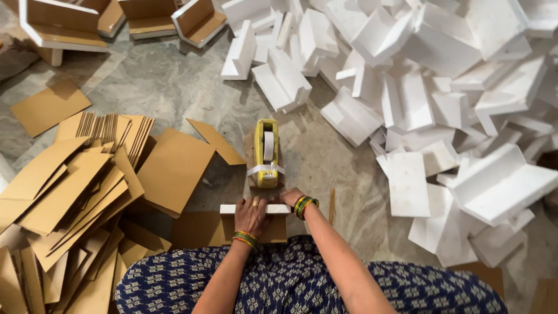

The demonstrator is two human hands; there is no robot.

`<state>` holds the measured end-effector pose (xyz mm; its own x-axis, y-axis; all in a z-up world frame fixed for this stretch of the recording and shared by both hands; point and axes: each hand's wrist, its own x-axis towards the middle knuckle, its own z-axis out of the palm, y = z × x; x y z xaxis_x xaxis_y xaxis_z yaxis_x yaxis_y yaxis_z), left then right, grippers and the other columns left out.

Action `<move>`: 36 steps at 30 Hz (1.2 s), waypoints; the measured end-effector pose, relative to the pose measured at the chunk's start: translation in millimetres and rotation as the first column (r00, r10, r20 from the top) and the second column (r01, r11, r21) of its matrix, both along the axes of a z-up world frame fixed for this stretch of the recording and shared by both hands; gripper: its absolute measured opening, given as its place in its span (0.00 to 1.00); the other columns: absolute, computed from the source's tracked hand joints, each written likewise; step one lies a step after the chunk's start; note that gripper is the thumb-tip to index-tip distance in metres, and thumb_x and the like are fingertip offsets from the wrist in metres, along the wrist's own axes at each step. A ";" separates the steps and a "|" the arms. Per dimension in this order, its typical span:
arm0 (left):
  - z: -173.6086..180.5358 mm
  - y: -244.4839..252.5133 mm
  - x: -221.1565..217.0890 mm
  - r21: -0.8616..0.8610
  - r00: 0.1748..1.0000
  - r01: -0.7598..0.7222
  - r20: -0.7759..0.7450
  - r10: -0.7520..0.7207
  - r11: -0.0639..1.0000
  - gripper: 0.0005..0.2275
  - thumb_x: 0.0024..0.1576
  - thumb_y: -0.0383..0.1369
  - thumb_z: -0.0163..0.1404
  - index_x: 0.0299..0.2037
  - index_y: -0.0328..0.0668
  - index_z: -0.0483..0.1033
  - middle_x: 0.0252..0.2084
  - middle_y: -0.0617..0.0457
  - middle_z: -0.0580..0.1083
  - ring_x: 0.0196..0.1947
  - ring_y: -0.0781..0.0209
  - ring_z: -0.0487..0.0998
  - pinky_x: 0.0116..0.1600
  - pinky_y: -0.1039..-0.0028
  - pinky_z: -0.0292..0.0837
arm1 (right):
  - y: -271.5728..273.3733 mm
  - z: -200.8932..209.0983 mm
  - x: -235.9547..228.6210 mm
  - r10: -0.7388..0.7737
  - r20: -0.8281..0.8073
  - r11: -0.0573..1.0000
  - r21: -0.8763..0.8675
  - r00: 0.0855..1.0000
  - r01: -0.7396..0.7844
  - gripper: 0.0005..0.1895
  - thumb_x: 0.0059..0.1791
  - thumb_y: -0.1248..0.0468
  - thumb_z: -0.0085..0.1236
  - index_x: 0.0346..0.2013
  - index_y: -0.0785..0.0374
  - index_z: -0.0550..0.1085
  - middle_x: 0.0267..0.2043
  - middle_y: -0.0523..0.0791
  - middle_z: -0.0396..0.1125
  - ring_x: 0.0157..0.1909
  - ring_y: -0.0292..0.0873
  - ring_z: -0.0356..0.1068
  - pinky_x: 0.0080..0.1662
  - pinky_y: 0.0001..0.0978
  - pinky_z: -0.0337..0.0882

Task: The person sits on the floor and assembles small cardboard boxes by inserting white foam inserts into the cardboard frames. They use a tape dispenser to secure the foam pieces to the cardboard, repeating the process for multiple units.

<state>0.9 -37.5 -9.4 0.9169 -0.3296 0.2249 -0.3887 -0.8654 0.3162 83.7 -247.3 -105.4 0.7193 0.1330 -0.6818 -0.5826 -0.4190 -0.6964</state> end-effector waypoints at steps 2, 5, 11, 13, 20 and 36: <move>-3.8 -0.3 -9.0 0.005 1.000 -0.010 -0.024 0.010 1.000 0.25 0.44 0.44 0.64 0.49 0.46 0.70 0.44 0.52 0.73 0.51 0.53 0.72 0.58 0.55 0.62 | -1.6 -8.6 -0.8 0.085 -0.089 0.992 -0.090 0.992 -0.093 0.16 0.45 0.61 0.63 0.44 0.67 0.83 0.41 0.48 0.78 0.41 0.39 0.74 0.44 0.31 0.74; -1.8 -0.4 -6.5 0.080 1.000 -0.013 -0.022 0.015 0.997 0.29 0.37 0.45 0.66 0.48 0.46 0.70 0.46 0.51 0.73 0.51 0.52 0.72 0.57 0.53 0.62 | 1.6 -8.5 5.1 0.154 -0.123 0.963 -0.202 0.980 -0.177 0.16 0.45 0.64 0.59 0.46 0.66 0.82 0.44 0.50 0.77 0.45 0.42 0.75 0.47 0.33 0.74; -12.7 -2.5 -4.3 0.097 0.997 -0.008 -0.073 0.015 0.995 0.29 0.37 0.46 0.67 0.47 0.47 0.70 0.44 0.51 0.73 0.50 0.52 0.71 0.58 0.53 0.61 | -19.3 37.7 -7.9 0.297 0.091 0.901 -0.357 0.950 -0.248 0.20 0.44 0.70 0.52 0.49 0.63 0.81 0.51 0.52 0.76 0.53 0.48 0.76 0.54 0.38 0.74; -24.2 -20.3 -1.8 0.110 0.995 -0.016 -0.096 0.026 0.994 0.26 0.40 0.45 0.65 0.45 0.47 0.70 0.43 0.53 0.73 0.50 0.53 0.73 0.61 0.52 0.61 | -34.8 60.7 -18.2 0.410 0.357 0.905 -0.276 0.839 -0.324 0.27 0.40 0.75 0.47 0.51 0.61 0.81 0.53 0.51 0.75 0.55 0.48 0.74 0.56 0.38 0.73; -58.8 -88.0 -7.5 0.090 0.999 0.032 -0.014 -0.031 0.995 0.11 0.60 0.33 0.54 0.51 0.46 0.70 0.42 0.51 0.74 0.47 0.54 0.75 0.59 0.56 0.64 | -26.2 92.3 -70.6 0.764 0.229 0.452 -0.858 0.603 -0.246 0.10 0.47 0.71 0.55 0.42 0.59 0.74 0.43 0.49 0.73 0.51 0.52 0.72 0.55 0.45 0.70; -32.9 27.1 13.8 -0.262 0.948 -0.031 -0.314 -0.055 0.965 0.19 0.47 0.31 0.60 0.51 0.56 0.81 0.49 0.55 0.81 0.51 0.52 0.76 0.60 0.59 0.67 | -31.2 118.3 -65.5 0.567 0.073 0.593 -0.728 0.820 -0.345 0.36 0.44 0.51 0.67 0.63 0.54 0.63 0.61 0.49 0.64 0.65 0.52 0.60 0.60 0.52 0.55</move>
<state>14.7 -10.4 -42.3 0.9507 -0.3101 0.0033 -0.2410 -0.7320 0.6373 18.2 -278.5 12.9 0.8552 0.0972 -0.5092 -0.0156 -0.9770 -0.2127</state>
